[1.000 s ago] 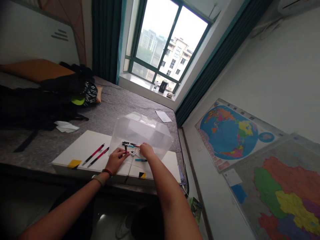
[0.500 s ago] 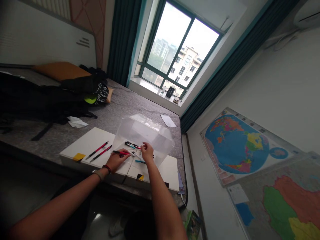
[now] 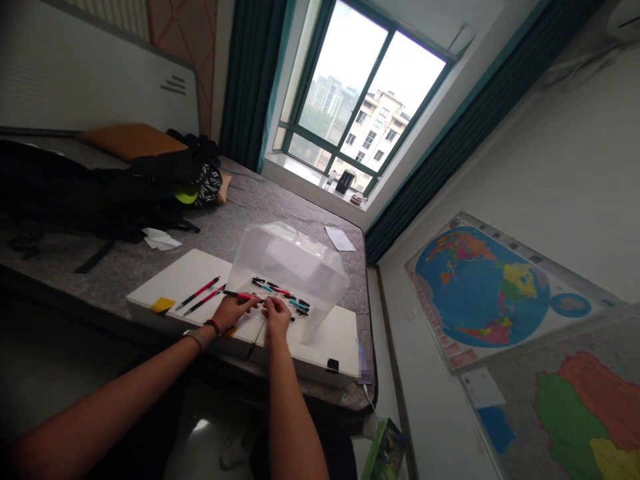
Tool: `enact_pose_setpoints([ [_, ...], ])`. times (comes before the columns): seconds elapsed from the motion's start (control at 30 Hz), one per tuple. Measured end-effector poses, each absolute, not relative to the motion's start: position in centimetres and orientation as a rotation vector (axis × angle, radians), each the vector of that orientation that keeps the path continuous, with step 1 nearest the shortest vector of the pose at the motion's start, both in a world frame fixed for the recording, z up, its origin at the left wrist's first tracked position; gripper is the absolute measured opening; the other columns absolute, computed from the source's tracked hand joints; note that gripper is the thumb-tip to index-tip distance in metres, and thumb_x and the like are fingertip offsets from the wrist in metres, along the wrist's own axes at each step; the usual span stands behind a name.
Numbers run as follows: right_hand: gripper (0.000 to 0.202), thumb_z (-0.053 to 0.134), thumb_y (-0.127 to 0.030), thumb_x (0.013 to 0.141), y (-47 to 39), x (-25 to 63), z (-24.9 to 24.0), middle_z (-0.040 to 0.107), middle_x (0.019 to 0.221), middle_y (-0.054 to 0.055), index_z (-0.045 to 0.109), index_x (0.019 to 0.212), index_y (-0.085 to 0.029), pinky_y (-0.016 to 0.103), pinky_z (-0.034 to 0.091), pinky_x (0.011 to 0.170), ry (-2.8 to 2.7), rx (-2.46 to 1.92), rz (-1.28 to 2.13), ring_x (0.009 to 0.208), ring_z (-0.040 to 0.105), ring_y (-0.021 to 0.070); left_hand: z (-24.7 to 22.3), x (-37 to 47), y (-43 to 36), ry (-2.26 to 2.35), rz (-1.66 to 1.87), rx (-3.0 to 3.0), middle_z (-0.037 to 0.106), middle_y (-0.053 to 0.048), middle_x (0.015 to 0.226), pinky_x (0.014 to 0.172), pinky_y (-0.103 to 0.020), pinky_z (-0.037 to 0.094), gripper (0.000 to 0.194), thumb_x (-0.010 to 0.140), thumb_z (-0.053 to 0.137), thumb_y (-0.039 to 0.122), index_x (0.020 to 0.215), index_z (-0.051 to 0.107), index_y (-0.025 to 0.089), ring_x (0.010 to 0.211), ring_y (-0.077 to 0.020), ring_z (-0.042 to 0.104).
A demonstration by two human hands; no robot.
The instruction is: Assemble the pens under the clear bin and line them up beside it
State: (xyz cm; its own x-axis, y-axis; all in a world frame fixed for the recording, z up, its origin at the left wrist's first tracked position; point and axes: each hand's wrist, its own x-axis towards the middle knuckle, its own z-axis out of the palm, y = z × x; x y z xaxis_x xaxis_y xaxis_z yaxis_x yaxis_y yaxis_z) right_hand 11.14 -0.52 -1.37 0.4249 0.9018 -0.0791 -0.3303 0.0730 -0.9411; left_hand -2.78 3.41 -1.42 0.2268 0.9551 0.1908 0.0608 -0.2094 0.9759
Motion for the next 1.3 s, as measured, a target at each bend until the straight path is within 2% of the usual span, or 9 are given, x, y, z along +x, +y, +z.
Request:
enact_pose_setpoints([
  [0.13,0.032,0.081,-0.031,0.061,-0.4,11.9,-1.3,0.069,0.084,0.003,0.070,0.088,-0.017,0.024,0.055,0.066,-0.616,-1.108,1.121,0.076,0.066,0.0143,-1.5,-2.6,3.5,1.073,1.116,1.571,0.075,-0.005,0.078,0.066,-0.027,0.052,0.036,0.075,0.062,0.055,0.075,0.076,0.022,0.075,-0.0210,0.068],
  [0.33,0.031,0.083,-0.024,0.059,0.0,12.4,-1.6,0.070,0.080,0.003,0.070,0.086,-0.015,0.024,0.055,0.065,-0.535,-1.031,1.174,0.072,0.066,0.0142,-1.1,-1.3,3.0,1.170,1.139,1.587,0.075,-0.004,0.084,0.077,-0.029,0.051,0.040,0.079,0.056,0.055,0.086,0.076,0.021,0.086,-0.0228,0.069],
  [0.6,0.029,0.082,-0.021,0.060,0.5,14.7,-1.0,0.070,0.078,0.004,0.070,0.085,-0.013,0.021,0.054,0.057,-0.655,-1.081,1.318,0.065,0.066,0.0127,-0.8,-0.7,2.4,1.217,1.108,1.617,0.074,-0.003,0.078,0.081,-0.031,0.051,0.042,0.079,0.055,0.058,0.086,0.075,0.022,0.084,-0.0236,0.069],
  [0.87,0.025,0.081,-0.020,0.062,0.4,15.4,-1.1,0.070,0.076,0.004,0.070,0.083,-0.012,0.018,0.053,0.055,-0.715,-1.092,1.321,0.062,0.065,0.0107,-0.8,-0.7,2.7,1.119,1.071,1.649,0.073,-0.003,0.105,0.096,-0.034,0.047,0.042,0.077,0.057,0.055,0.098,0.073,0.023,0.104,-0.0233,0.064],
  [1.17,0.022,0.079,-0.019,0.066,0.7,15.8,-1.2,0.070,0.072,0.004,0.069,0.084,-0.012,0.017,0.054,0.057,-0.657,-1.071,1.391,0.062,0.066,0.0105,-0.2,-0.5,4.2,1.066,0.951,1.718,0.072,-0.004,0.108,0.094,-0.032,0.048,0.046,0.074,0.059,0.058,0.100,0.073,0.023,0.105,-0.0242,0.064],
  [1.3,0.020,0.078,-0.018,0.069,0.7,16.0,-1.5,0.069,0.069,0.003,0.068,0.084,-0.013,0.017,0.054,0.059,-0.582,-1.026,1.395,0.060,0.065,0.0092,0.0,-0.1,5.2,1.099,0.866,1.812,0.074,-0.004,0.098,0.084,-0.030,0.050,0.044,0.074,0.057,0.059,0.094,0.075,0.024,0.095,-0.0243,0.067],
])
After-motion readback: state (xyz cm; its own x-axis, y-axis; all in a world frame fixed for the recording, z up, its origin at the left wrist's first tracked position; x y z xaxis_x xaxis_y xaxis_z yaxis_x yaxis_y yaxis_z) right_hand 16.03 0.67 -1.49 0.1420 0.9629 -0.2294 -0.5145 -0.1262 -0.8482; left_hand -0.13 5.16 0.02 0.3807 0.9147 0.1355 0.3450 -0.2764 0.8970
